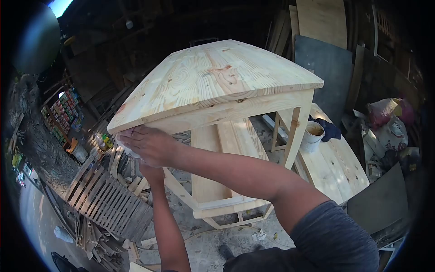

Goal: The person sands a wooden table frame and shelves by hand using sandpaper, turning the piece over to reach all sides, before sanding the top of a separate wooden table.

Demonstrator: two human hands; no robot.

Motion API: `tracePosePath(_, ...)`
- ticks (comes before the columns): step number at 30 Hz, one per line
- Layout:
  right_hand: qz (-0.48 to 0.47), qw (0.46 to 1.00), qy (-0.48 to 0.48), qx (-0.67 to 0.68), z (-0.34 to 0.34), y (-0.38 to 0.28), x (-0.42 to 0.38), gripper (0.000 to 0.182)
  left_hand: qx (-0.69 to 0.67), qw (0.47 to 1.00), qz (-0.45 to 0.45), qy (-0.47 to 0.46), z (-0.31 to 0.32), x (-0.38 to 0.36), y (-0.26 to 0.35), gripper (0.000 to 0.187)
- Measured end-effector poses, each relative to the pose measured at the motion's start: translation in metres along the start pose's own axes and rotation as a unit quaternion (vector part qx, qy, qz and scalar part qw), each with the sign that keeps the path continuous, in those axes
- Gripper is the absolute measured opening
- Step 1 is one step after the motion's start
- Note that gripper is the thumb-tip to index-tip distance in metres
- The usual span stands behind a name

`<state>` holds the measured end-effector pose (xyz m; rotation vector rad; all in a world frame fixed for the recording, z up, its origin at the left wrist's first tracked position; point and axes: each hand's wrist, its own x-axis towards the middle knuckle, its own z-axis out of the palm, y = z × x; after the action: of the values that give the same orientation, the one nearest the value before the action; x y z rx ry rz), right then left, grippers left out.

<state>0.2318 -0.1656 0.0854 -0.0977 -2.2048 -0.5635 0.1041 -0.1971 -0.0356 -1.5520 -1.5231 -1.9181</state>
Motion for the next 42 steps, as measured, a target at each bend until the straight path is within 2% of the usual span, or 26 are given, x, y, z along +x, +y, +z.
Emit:
tracePosePath(2, -0.019, 0.999, 0.013, -0.03, -0.078, 0.022, -0.058, 0.054, -0.041, 0.99, -0.13, -0.016, -0.004, 0.001, 0.026, 0.044)
tracePosePath(3, 0.012, 0.996, -0.036, -0.083, -0.125, 0.033, -0.093, 0.056, -0.054, 0.978, -0.199, -0.018, -0.003, 0.001, 0.029, 0.044)
tracePosePath(6, 0.159, 0.935, -0.042, -0.314, -0.229, 0.069, -0.228, 0.058, -0.054, 0.983, -0.175, 0.005, 0.005, 0.0, 0.021, 0.047)
tracePosePath(9, 0.369, 0.847, 0.138, -0.357, -0.221, 0.067, -0.261, 0.049, -0.045, 0.984, -0.165, 0.038, 0.005, -0.004, 0.03, 0.049)
tracePosePath(10, 0.389, 0.827, 0.255, -0.315, -0.184, 0.055, -0.228, 0.049, -0.04, 0.987, -0.153, 0.04, 0.005, -0.001, 0.031, 0.05)
tracePosePath(11, 0.394, 0.828, 0.258, -0.304, -0.143, 0.041, -0.2, 0.052, -0.043, 0.985, -0.161, 0.035, 0.006, 0.003, 0.029, 0.052)
tracePosePath(13, 0.348, 0.899, 0.157, -0.214, -0.047, -0.009, -0.123, 0.058, -0.053, 0.982, -0.179, 0.017, 0.005, -0.003, 0.018, 0.054)
tracePosePath(15, 0.195, 0.977, 0.017, -0.081, 0.013, -0.05, -0.042, 0.06, 0.131, 0.99, 0.014, -0.053, -0.001, -0.024, -0.048, 0.059)
tracePosePath(16, 0.15, 0.982, 0.002, -0.113, 0.015, -0.048, -0.032, 0.058, 0.217, 0.966, 0.114, -0.083, 0.002, -0.03, -0.067, 0.061)
tracePosePath(17, 0.104, 0.984, -0.01, -0.144, 0.017, -0.047, -0.021, 0.057, 0.105, 0.989, 0.065, -0.081, 0.006, -0.022, -0.048, 0.061)
tracePosePath(19, 0.123, 0.979, -0.001, -0.161, -0.014, -0.033, -0.041, 0.056, -0.115, 0.989, -0.044, -0.083, -0.014, -0.005, 0.004, 0.06)
tracePosePath(20, 0.13, 0.977, 0.001, -0.168, -0.037, -0.025, -0.056, 0.056, -0.133, 0.979, -0.122, -0.093, -0.014, 0.0, 0.012, 0.058)
tracePosePath(21, 0.138, 0.975, 0.005, -0.177, -0.063, -0.016, -0.072, 0.055, -0.131, 0.979, -0.13, -0.087, -0.012, 0.001, 0.012, 0.057)
tracePosePath(23, 0.244, 0.906, 0.051, -0.341, -0.119, 0.02, -0.161, 0.061, -0.127, 0.979, -0.142, -0.078, -0.01, 0.003, 0.013, 0.055)
tracePosePath(25, 0.431, 0.817, 0.199, -0.328, -0.172, 0.038, -0.209, 0.05, -0.129, 0.984, -0.112, -0.056, -0.002, 0.002, 0.007, 0.053)
tracePosePath(27, 0.539, 0.704, 0.342, -0.311, -0.177, 0.051, -0.212, 0.048, -0.116, 0.988, -0.095, -0.039, -0.001, -0.001, -0.001, 0.052)
tracePosePath(28, 0.517, 0.72, 0.346, -0.307, -0.15, 0.042, -0.178, 0.048, -0.111, 0.989, -0.088, -0.036, -0.007, -0.003, -0.003, 0.051)
tracePosePath(29, 0.441, 0.779, 0.334, -0.295, -0.106, 0.032, -0.15, 0.05, -0.112, 0.99, -0.078, -0.032, -0.008, -0.003, -0.003, 0.05)
tracePosePath(30, 0.41, 0.815, 0.271, -0.308, -0.059, 0.011, -0.113, 0.057, -0.116, 0.99, -0.068, -0.03, -0.002, -0.002, 0.001, 0.05)
tracePosePath(32, 0.397, 0.858, 0.24, -0.219, 0.005, -0.031, -0.055, 0.068, -0.141, 0.98, -0.128, -0.056, -0.011, 0.001, 0.02, 0.049)
tracePosePath(33, 0.377, 0.871, 0.22, -0.225, 0.01, -0.039, -0.05, 0.069, -0.149, 0.974, -0.157, -0.072, -0.014, 0.003, 0.026, 0.048)
tracePosePath(36, 0.124, 0.962, -0.001, -0.244, -0.052, -0.016, -0.094, 0.068, -0.119, 0.982, -0.127, -0.076, -0.009, 0.001, 0.012, 0.055)
tracePosePath(37, 0.173, 0.959, 0.005, -0.225, -0.089, -0.009, -0.114, 0.064, -0.108, 0.984, -0.118, -0.079, -0.01, 0.001, 0.007, 0.058)
tracePosePath(39, 0.292, 0.885, 0.077, -0.355, -0.154, 0.023, -0.18, 0.056, -0.14, 0.98, -0.117, -0.078, -0.01, -0.001, 0.003, 0.059)
tracePosePath(41, 0.484, 0.762, 0.206, -0.377, -0.199, 0.049, -0.222, 0.051, -0.144, 0.98, -0.12, -0.073, -0.008, -0.001, 0.004, 0.062)
tracePosePath(42, 0.498, 0.752, 0.211, -0.377, -0.199, 0.05, -0.218, 0.052, -0.115, 0.977, -0.141, -0.109, -0.015, 0.001, 0.016, 0.061)
